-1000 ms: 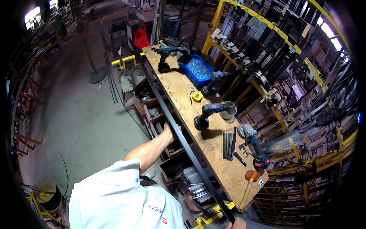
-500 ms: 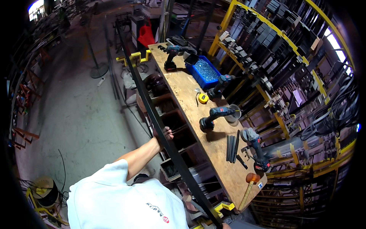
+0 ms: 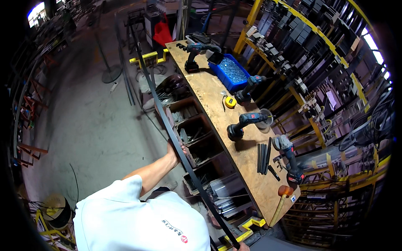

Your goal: The person assembles long metal frames by drilling screws through brackets into the frame sections using a power drill. They move the metal pieces across a workbench, align brackets, and pick up screws from a bin to secure the parts.

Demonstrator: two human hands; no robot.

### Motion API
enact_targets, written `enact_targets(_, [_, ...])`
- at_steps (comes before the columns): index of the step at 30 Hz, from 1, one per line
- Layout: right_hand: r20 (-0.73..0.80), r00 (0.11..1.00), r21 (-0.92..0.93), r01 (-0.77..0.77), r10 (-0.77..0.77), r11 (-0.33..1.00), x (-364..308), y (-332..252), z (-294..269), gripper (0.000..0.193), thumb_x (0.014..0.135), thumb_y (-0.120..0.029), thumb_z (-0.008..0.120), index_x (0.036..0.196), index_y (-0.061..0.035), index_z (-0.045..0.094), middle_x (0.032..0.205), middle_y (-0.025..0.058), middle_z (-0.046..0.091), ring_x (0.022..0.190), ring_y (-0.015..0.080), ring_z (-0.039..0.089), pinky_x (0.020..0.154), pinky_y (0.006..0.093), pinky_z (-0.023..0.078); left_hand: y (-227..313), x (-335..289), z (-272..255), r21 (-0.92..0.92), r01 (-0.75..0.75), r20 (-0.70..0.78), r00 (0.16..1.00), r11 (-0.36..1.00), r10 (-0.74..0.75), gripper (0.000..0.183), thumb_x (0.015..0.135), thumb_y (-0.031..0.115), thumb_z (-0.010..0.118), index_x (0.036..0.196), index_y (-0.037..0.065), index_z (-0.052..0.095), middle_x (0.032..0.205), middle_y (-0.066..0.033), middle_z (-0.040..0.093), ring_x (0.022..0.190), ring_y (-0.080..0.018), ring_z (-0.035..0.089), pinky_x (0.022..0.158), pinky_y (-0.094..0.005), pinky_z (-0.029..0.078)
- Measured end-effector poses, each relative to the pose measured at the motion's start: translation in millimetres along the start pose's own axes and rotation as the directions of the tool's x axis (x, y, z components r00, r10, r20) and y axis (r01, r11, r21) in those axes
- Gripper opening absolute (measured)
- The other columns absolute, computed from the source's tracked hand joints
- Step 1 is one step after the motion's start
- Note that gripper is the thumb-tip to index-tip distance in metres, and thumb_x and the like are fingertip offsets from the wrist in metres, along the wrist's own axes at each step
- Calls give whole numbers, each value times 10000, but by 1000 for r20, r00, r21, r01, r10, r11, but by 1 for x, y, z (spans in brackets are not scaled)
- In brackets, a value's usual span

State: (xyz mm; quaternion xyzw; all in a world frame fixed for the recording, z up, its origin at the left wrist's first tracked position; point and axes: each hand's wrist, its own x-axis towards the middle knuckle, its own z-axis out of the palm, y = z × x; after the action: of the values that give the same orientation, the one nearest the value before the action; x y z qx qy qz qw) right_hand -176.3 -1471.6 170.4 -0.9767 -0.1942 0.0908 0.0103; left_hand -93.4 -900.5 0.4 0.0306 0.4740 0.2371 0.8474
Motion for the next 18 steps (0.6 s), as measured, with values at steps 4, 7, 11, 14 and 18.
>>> enact_targets(4, [60, 993, -26, -103, 104, 994, -8, -21, -5, 456, 776, -125, 765, 1218, -77, 662, 1006, 187, 701, 948, 420, 655, 831, 511, 529, -13, 46, -21, 1, 134, 54, 990, 991, -134, 597, 907, 678, 408, 686, 127, 471, 603, -80, 476, 503, -237, 468, 484, -360, 428])
enact_targets(7, [-137, 990, 176, 4, 20, 984, 3, -25, -1, 272, 737, -100, 737, 1008, -77, 719, 860, 183, 662, 852, 426, 632, 743, 537, 487, -26, 85, -38, -138, 455, 318, 861, 880, -396, 669, 944, 706, 360, 739, 85, 502, 634, -136, 489, 527, -299, 518, 462, -448, 459])
enact_targets(11, [-27, 998, 30, -56, 57, 998, 54, -38, 2, 301, 787, -220, 788, 1066, -126, 723, 871, 133, 714, 847, 385, 676, 735, 505, 516, 43, 168, -103, 109, 160, 276, 943, 981, -184, 569, 994, 504, 315, 755, 42, 544, 615, -148, 513, 550, -300, 550, 522, -412, 531])
enact_targets(14, [-100, 989, 92, -98, 107, 991, 26, -28, 22, 323, 744, -165, 804, 1034, -129, 667, 977, 100, 698, 921, 347, 676, 774, 475, 528, -2, 155, -50, 260, 61, -63, 997, 964, -46, 644, 1003, 570, 297, 896, 20, 615, 698, -141, 637, 509, -241, 600, 482, -397, 540])
enact_targets(18, [-109, 985, 159, -116, 134, 980, 40, -33, 54, 300, 787, -219, 786, 1065, -151, 697, 885, 62, 705, 944, 301, 687, 809, 441, 506, 50, 195, -74, 676, -246, 254, 963, 695, 94, 408, 1028, 364, 448, 1208, 32, 603, 1145, -116, 634, 929, -256, 591, 792, -381, 468])
